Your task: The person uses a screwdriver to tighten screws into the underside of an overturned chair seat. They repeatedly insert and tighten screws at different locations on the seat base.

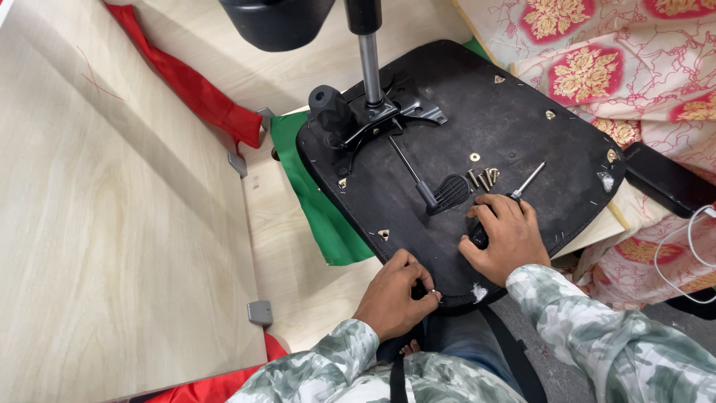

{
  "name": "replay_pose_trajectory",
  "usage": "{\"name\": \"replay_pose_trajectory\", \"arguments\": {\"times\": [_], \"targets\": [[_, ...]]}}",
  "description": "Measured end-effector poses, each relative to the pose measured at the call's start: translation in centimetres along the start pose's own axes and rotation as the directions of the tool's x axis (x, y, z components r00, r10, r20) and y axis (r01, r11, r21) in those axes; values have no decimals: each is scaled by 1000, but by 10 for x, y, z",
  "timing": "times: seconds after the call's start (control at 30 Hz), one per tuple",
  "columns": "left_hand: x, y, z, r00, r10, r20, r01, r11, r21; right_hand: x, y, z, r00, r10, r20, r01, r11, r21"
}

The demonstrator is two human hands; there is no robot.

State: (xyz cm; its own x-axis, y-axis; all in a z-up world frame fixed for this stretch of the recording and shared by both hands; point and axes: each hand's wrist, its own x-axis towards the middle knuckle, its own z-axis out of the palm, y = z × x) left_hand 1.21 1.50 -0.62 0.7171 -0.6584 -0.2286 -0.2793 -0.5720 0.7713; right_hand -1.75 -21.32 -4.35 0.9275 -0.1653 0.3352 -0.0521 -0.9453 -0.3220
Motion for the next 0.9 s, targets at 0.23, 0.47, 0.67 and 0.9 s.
{"name": "replay_pose_trajectory", "arguments": {"times": [0.23,0.47,0.67,0.9], "targets": [[1,-8,3,1000,27,-14,-27,999,-25,1,-2,1,1000,20,14,-19,999,-30],[5,-23,10,998,57,-11,-58,984,-167,0,-1,1,1000,14,1,-14,1000,-18],[4,-20,9,999,39,12,-36,983,-179,-1,0,2,1000,6,-14,-6,1000,-16],[1,-8,5,999,-47,26,49,993,-109,-1,1,2,1000,4,-4,-4,999,-36]]}}
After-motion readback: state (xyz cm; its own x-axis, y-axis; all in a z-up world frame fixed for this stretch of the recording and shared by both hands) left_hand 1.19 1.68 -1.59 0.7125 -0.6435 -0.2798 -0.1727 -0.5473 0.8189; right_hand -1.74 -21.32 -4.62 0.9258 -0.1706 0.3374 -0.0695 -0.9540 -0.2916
